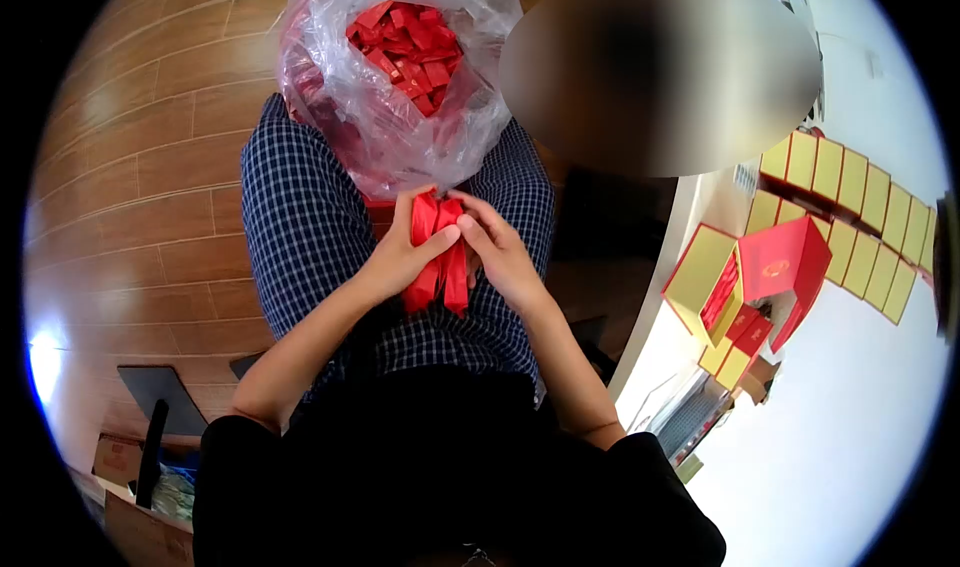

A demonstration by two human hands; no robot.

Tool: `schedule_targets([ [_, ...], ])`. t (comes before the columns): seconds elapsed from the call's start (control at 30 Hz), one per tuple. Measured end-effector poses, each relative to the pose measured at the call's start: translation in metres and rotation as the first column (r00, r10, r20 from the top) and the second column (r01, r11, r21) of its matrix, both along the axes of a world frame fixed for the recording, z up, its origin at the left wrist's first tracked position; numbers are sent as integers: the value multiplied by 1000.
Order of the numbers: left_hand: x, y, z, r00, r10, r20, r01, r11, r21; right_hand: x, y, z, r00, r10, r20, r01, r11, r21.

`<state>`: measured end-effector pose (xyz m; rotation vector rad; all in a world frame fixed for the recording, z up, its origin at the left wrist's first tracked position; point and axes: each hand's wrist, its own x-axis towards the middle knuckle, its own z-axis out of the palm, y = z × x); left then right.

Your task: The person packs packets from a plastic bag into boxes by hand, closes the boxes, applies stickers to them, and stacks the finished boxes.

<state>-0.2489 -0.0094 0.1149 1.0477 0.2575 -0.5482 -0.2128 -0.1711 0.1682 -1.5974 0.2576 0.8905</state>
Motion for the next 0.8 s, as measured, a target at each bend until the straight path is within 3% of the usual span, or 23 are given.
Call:
schedule_targets([
  [0.03, -15, -4, -1, 1000, 2, 21, -3, 996, 85, -12, -3, 3, 999, 12, -45, -13, 1000, -17],
  [0.17, -59, -8, 7, 997, -70, -12, 71, 995, 73, -61, -19, 4, 994, 19, -103, -18, 1000, 17],
  [0.23, -63, -9, 22, 990, -137, -17, 138, 990, 43, -78, -27, 5, 1000, 20, 13, -21, 999, 27],
  [0.3, -55, -15, 34, 979, -202, 15, 201, 978, 62, -82, -36, 10, 998, -5, 58, 1, 998, 60],
  [0.37, -46, -32, 47, 966, -205, 155, 184, 973, 142, -77, -49, 45, 998, -67, 16, 67, 997, 39],
  [0.4, -34, -44, 54, 943, -228, 243, 178, 961, 212, -73, -56, 51, 966, -114, 231, 100, 992, 70],
  [0.5, 0, -91, 113, 877, -278, 392, 250, 961, 122, -65, -101, 98, 878, -256, 404, 218, 966, 137],
  [0.63, 35, -186, 177, 612, -314, 726, 310, 940, 146, -72, -171, 178, 580, -310, 753, 435, 900, 35],
  [0.7, 47, -238, 201, 436, -314, 843, 266, 940, 212, -79, -207, 204, 479, -319, 818, 562, 827, -7],
  [0.73, 51, -266, 208, 431, -317, 845, 305, 932, 194, -80, -227, 210, 424, -358, 832, 630, 776, 13],
  [0.77, 57, -292, 217, 290, -304, 908, 200, 946, 253, -80, -245, 216, 373, -395, 840, 692, 721, 31],
  [0.8, 63, -318, 223, 233, -299, 926, 202, 946, 254, -78, -263, 219, 324, -420, 848, 730, 681, 59],
])
